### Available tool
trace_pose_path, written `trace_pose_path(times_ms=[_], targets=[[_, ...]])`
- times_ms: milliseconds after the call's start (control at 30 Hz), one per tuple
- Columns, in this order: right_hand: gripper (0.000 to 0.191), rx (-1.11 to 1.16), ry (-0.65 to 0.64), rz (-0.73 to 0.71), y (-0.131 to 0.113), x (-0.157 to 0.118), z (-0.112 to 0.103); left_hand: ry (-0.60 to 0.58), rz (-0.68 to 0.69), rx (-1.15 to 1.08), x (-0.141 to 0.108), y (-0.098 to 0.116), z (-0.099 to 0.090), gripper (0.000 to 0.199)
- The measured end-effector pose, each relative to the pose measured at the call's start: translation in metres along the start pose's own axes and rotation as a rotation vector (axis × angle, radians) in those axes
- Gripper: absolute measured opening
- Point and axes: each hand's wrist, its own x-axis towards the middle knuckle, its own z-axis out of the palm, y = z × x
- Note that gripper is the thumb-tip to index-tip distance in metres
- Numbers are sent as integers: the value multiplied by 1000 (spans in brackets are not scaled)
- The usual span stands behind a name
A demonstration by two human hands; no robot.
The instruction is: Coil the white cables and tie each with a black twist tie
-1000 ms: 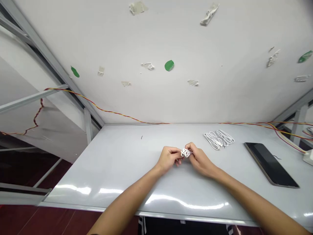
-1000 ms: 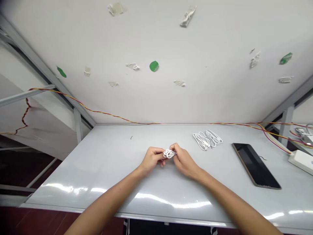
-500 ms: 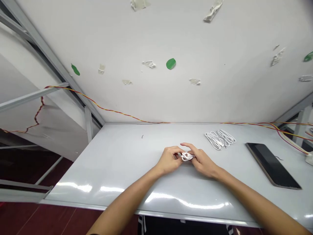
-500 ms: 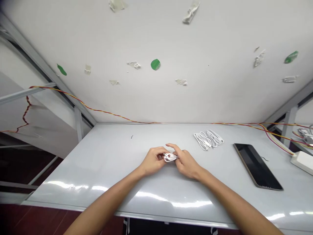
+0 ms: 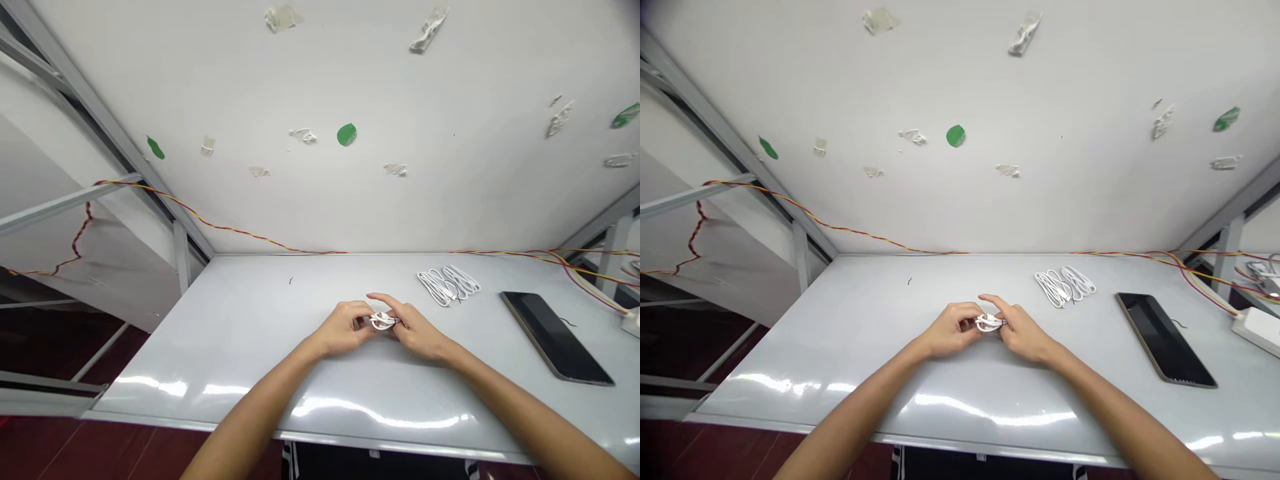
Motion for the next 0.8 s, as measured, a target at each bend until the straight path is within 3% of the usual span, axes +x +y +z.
trace_pose_path(times_ms=[333,500,600,667,733,800], targets=[[75,-12,-44,10,3,-1,2,-40,-50,-30,0,-3,9,14],[75,-18,-109,71,1,-1,-1,111,-57,103,0,-4,2,15],[67,19,14,117,5,4,-5,318,-74,133,2,-3,-4,12],[47,46,147,142,9,6,-8,442,-102,106,3,-3,-8,13],[23,135,236,175,10,8,-11,459,-116,106,4,-3,-8,14],[18,229,301,195,9,8,-11,376,-100,147,3,-4,-5,13]])
